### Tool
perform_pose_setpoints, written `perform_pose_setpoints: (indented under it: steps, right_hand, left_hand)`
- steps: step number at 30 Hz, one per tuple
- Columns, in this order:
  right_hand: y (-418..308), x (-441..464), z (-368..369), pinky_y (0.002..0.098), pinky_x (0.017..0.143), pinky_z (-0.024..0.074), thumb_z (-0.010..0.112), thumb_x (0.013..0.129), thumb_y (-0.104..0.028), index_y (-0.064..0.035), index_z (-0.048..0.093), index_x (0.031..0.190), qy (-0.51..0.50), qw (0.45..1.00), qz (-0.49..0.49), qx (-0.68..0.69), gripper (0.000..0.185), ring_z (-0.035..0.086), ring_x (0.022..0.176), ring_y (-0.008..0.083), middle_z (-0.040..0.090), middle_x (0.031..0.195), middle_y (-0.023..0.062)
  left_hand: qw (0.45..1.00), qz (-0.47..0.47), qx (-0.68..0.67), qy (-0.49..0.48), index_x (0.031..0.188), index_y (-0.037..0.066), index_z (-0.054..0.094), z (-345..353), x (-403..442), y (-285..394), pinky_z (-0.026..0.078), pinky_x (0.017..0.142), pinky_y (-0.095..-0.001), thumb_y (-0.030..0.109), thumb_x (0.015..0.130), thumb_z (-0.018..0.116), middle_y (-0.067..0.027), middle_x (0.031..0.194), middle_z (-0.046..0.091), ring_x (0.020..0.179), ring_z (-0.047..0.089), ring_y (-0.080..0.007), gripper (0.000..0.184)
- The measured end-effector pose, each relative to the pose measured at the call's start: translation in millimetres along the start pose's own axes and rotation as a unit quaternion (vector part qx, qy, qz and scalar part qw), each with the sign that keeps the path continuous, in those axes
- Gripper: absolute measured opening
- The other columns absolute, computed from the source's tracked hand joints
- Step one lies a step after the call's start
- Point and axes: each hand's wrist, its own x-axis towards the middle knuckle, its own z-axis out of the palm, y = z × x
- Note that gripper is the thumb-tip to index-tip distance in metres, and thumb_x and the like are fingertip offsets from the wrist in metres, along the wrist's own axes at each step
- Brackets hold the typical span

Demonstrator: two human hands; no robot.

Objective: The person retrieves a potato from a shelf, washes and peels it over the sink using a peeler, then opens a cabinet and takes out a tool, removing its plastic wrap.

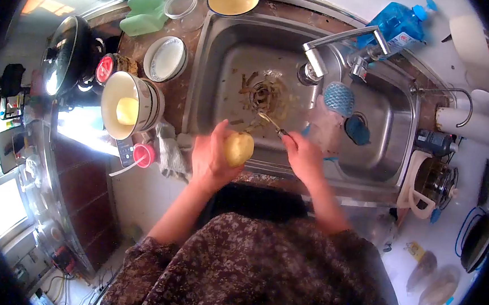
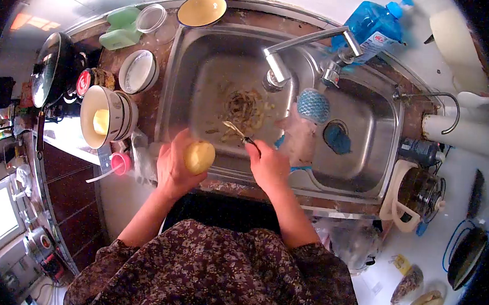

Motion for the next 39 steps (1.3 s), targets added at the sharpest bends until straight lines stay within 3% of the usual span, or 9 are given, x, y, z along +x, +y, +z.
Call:
perform_pose_setpoints:
  steps: [3, 10, 14, 16, 19, 22, 24, 28, 39]
  right_hand:
    - [-11, -12, -9, 0.0421, 0.052, 0.0424, 0.059, 0.082, -0.033, -0.0085, 0.062, 0.087, -0.002, 0.991, -0.034, 0.128, 0.025, 0.058, 0.059, 0.0329, 0.061, 0.067, 0.0131]
    - [-42, -31, -30, 0.0351, 0.062, 0.0359, 0.059, 0.083, -0.028, -0.0072, 0.062, 0.093, -0.013, 0.985, -0.172, 0.025, 0.024, 0.058, 0.069, 0.0266, 0.063, 0.081, 0.0099]
    - [-29, -23, -18, 0.0374, 0.063, 0.0397, 0.057, 0.084, -0.03, -0.0072, 0.062, 0.094, -0.007, 0.988, -0.156, -0.005, 0.025, 0.059, 0.072, 0.0292, 0.063, 0.082, 0.0111]
    - [-11, -13, -2, 0.0395, 0.065, 0.0437, 0.056, 0.085, -0.03, -0.0069, 0.061, 0.095, -0.037, 0.999, 0.0, -0.038, 0.026, 0.059, 0.076, 0.0325, 0.063, 0.084, 0.0129]
    - [11, -4, -5, 0.0401, 0.065, 0.0463, 0.055, 0.085, -0.029, -0.0061, 0.061, 0.096, -0.101, 0.99, 0.091, 0.045, 0.026, 0.059, 0.078, 0.0357, 0.063, 0.082, 0.0152]
    - [4, -13, -8, 0.0432, 0.059, 0.0468, 0.055, 0.085, -0.033, -0.0067, 0.061, 0.093, -0.006, 0.99, -0.05, 0.133, 0.028, 0.06, 0.068, 0.0366, 0.062, 0.071, 0.0164]
    - [-22, -20, -28, 0.0428, 0.057, 0.0466, 0.056, 0.084, -0.033, -0.0067, 0.062, 0.093, -0.047, 0.986, -0.039, 0.153, 0.028, 0.059, 0.066, 0.0371, 0.062, 0.071, 0.017]
    - [-38, -31, -35, 0.0383, 0.058, 0.0413, 0.059, 0.082, -0.032, -0.0099, 0.062, 0.09, 0.012, 0.985, -0.17, 0.034, 0.023, 0.059, 0.063, 0.0283, 0.062, 0.069, 0.0107]
    - [-9, -22, -3, 0.0408, 0.057, 0.0416, 0.054, 0.083, -0.041, -0.0141, 0.063, 0.082, -0.01, 0.997, -0.079, 0.022, 0.028, 0.059, 0.058, 0.0292, 0.062, 0.064, 0.0087]
  left_hand:
    - [0.999, -0.011, 0.029, 0.009, 0.122, 0.0, 0.035, 4, -1, -2, 0.042, 0.075, -0.0385, 0.017, 0.055, 0.076, -0.0081, 0.096, 0.061, 0.083, 0.059, -0.0265, 0.08]
    - [0.999, 0.021, 0.039, 0.025, 0.125, 0.002, 0.034, 2, 6, -4, 0.042, 0.071, -0.0394, 0.021, 0.063, 0.073, -0.0053, 0.091, 0.062, 0.078, 0.058, -0.0267, 0.075]
    - [0.999, 0.023, 0.029, 0.028, 0.124, 0.002, 0.034, 6, 1, -5, 0.042, 0.072, -0.0398, 0.02, 0.062, 0.074, -0.0055, 0.091, 0.062, 0.078, 0.058, -0.0275, 0.076]
    - [0.999, 0.024, 0.033, -0.005, 0.123, 0.0, 0.035, 4, -4, -4, 0.039, 0.081, -0.0396, 0.019, 0.061, 0.073, -0.0089, 0.102, 0.06, 0.089, 0.058, -0.026, 0.074]
    - [0.995, 0.072, 0.026, 0.072, 0.124, 0.003, 0.035, 1, -2, -1, 0.042, 0.072, -0.0393, 0.018, 0.061, 0.074, -0.0054, 0.094, 0.062, 0.079, 0.057, -0.0292, 0.075]
    - [0.995, 0.064, 0.069, 0.032, 0.124, 0.004, 0.036, -1, 1, -6, 0.042, 0.072, -0.039, 0.017, 0.063, 0.072, -0.0058, 0.096, 0.062, 0.08, 0.057, -0.0295, 0.071]
    - [0.995, 0.063, 0.064, 0.034, 0.123, 0.004, 0.037, 5, 3, -11, 0.042, 0.072, -0.0391, 0.016, 0.065, 0.07, -0.0065, 0.097, 0.061, 0.079, 0.057, -0.0297, 0.068]
    - [0.996, 0.069, 0.038, 0.029, 0.121, 0.004, 0.04, 3, 2, -8, 0.042, 0.072, -0.0395, 0.015, 0.068, 0.067, -0.0083, 0.096, 0.061, 0.078, 0.056, -0.0302, 0.061]
    - [0.999, 0.012, 0.031, -0.021, 0.108, 0.009, 0.052, 20, -17, -12, 0.039, 0.079, -0.039, 0.023, 0.062, 0.072, -0.0075, 0.104, 0.057, 0.094, 0.056, -0.0244, 0.052]
